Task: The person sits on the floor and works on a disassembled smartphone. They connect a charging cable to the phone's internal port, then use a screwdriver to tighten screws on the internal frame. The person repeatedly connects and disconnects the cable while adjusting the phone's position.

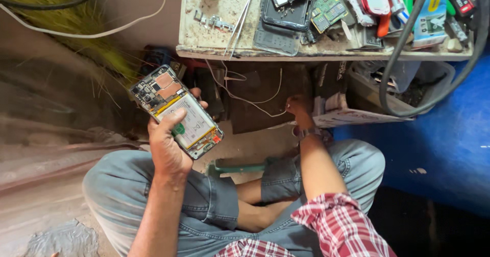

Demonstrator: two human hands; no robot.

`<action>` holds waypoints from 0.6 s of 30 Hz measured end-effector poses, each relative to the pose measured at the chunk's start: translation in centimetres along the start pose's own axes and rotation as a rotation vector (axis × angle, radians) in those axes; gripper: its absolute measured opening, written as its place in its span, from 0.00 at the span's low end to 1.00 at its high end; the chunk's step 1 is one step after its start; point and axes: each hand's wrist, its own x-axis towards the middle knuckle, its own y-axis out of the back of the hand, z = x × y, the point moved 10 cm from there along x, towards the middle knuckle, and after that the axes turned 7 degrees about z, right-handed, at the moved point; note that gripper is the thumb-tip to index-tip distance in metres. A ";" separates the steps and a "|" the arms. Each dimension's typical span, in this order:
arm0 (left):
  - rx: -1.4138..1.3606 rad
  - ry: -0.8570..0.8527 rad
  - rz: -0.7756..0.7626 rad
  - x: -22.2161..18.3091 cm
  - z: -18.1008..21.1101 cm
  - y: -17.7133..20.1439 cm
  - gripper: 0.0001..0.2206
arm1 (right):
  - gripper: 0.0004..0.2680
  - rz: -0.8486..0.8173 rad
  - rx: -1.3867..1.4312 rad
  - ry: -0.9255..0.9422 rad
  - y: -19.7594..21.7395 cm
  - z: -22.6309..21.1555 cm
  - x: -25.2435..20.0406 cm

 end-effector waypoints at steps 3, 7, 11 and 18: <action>0.017 0.002 0.009 0.5 -0.4 0.3 0.22 | 0.10 0.119 -0.227 0.116 -0.7 0.2 1.9; 0.036 0.028 0.081 1.6 -1.4 1.6 0.23 | 0.10 0.120 -0.464 0.226 -4.3 -0.5 5.4; 0.046 0.057 0.094 2.0 -2.8 2.3 0.23 | 0.10 0.003 -0.621 0.246 -8.1 0.5 8.1; 0.043 0.129 0.104 2.6 -4.8 1.8 0.23 | 0.09 0.024 -0.730 0.263 -9.8 -0.2 11.0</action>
